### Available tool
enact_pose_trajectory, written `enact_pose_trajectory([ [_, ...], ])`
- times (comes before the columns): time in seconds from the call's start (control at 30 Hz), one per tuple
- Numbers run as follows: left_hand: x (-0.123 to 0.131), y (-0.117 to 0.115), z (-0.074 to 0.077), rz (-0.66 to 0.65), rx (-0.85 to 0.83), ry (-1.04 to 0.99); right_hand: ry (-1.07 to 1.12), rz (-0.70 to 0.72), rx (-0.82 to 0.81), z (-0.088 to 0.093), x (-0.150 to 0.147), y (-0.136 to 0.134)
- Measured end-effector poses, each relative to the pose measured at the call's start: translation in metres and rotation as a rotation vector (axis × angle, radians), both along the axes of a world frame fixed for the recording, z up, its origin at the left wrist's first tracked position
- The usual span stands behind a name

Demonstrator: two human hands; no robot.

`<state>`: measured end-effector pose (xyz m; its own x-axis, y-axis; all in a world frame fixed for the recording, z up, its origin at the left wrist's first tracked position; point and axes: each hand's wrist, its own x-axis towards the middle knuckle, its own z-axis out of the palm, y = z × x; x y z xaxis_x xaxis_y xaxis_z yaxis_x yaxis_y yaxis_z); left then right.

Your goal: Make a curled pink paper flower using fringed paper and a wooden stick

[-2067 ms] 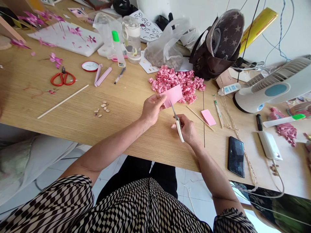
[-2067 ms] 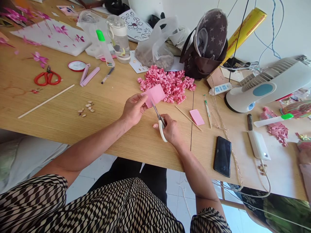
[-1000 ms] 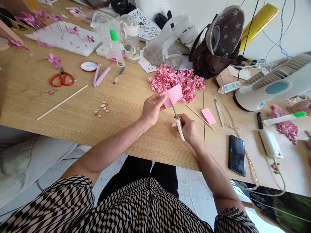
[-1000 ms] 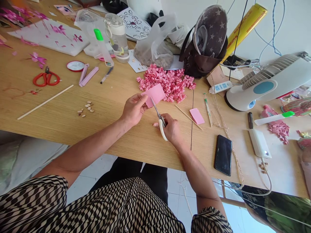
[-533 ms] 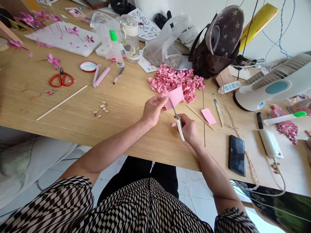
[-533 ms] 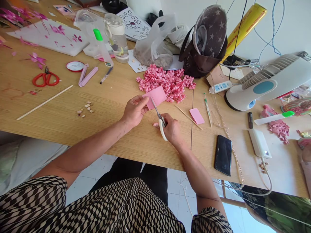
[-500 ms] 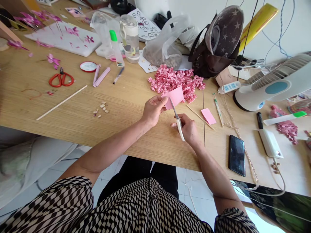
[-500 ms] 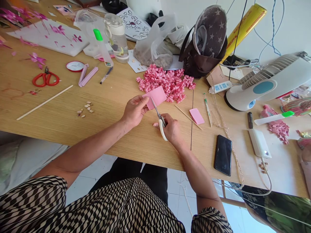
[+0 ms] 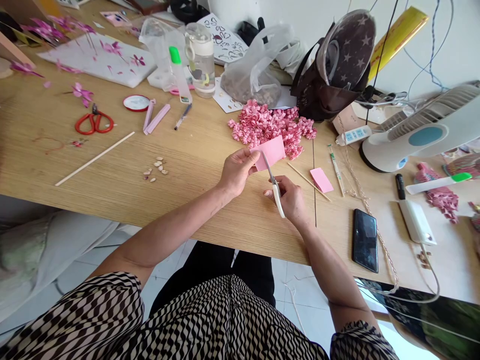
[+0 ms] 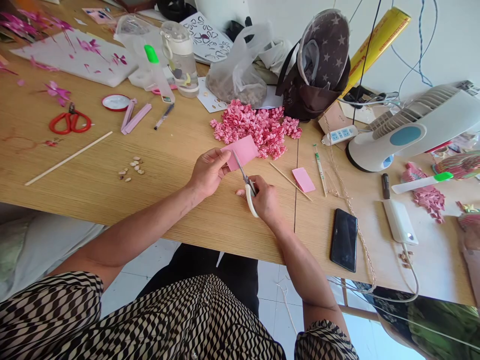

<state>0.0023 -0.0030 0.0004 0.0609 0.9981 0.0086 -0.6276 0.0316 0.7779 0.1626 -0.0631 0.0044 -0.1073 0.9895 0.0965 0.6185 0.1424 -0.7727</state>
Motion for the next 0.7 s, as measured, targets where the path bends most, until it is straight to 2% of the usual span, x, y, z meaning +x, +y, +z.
enact_pose_trajectory([
  [0.7, -0.0001, -0.0008, 0.0007, -0.039, 0.01, 0.012, 0.013, -0.022, -0.002, 0.0009, -0.0005, 0.0002],
])
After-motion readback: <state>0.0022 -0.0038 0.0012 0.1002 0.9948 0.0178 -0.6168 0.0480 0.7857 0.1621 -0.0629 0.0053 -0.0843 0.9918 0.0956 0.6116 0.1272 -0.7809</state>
